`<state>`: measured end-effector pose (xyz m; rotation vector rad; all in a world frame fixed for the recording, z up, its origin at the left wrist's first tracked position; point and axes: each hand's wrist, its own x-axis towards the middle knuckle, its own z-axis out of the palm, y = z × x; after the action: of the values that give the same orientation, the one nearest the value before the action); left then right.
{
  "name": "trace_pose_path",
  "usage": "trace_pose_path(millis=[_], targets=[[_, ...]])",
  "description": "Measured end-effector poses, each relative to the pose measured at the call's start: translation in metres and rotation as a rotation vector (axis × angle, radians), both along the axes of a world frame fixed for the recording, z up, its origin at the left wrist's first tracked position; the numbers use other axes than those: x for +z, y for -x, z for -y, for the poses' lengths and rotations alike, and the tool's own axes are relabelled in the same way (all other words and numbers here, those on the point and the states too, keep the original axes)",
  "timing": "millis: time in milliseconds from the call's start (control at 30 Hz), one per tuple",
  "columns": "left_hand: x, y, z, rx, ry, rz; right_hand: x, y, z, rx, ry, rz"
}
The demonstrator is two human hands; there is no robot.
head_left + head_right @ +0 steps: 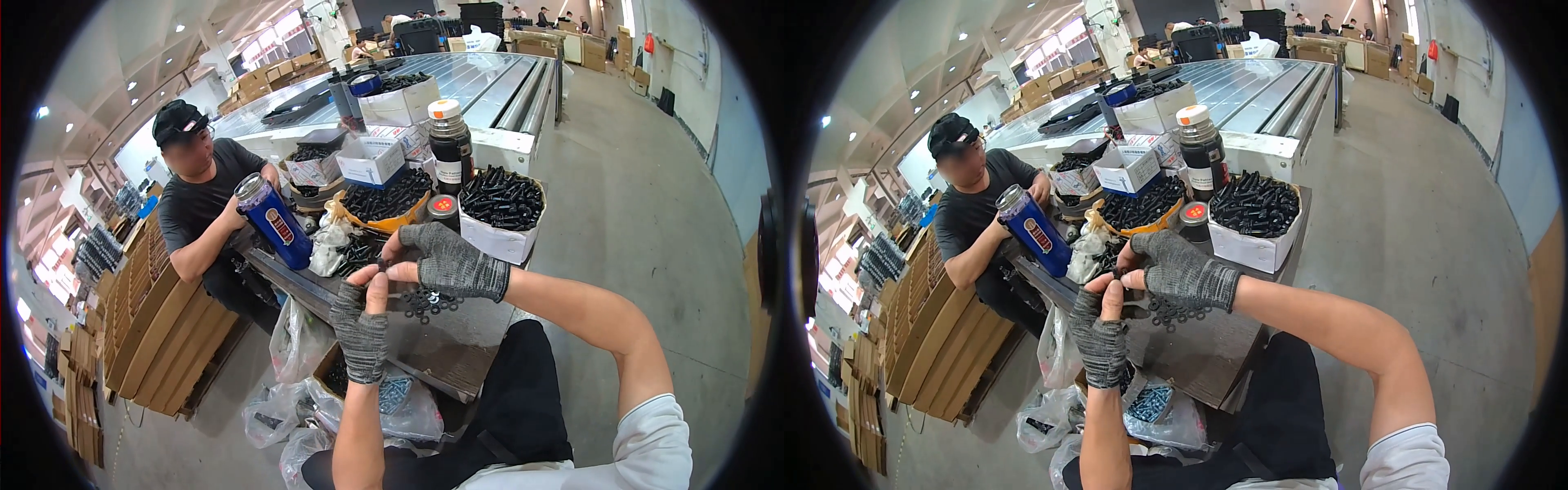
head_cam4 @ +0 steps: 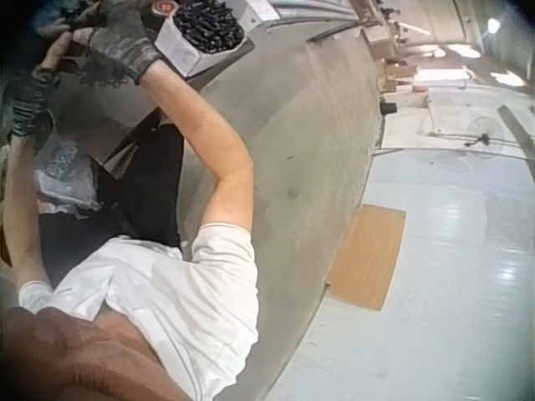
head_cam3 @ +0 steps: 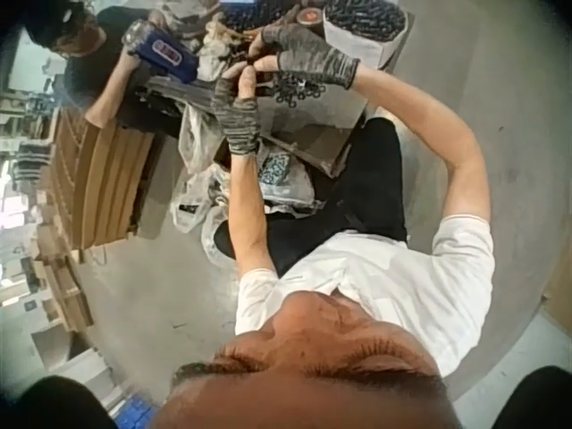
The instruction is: Assembling small black components with washers at a workshop table.
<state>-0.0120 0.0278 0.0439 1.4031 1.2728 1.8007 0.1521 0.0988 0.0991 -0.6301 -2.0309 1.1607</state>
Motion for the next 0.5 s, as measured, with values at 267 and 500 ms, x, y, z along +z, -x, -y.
trace_pose_path(millis=[267, 500], targets=[[-0.013, 0.002, 0.023, 0.074, -0.055, -0.093, 0.004, 0.006, 0.019, 0.069, -0.144, 0.208], [-0.018, 0.007, 0.039, -0.162, 0.096, 0.256, 0.003, 0.004, 0.031, -0.011, -0.187, 0.275]])
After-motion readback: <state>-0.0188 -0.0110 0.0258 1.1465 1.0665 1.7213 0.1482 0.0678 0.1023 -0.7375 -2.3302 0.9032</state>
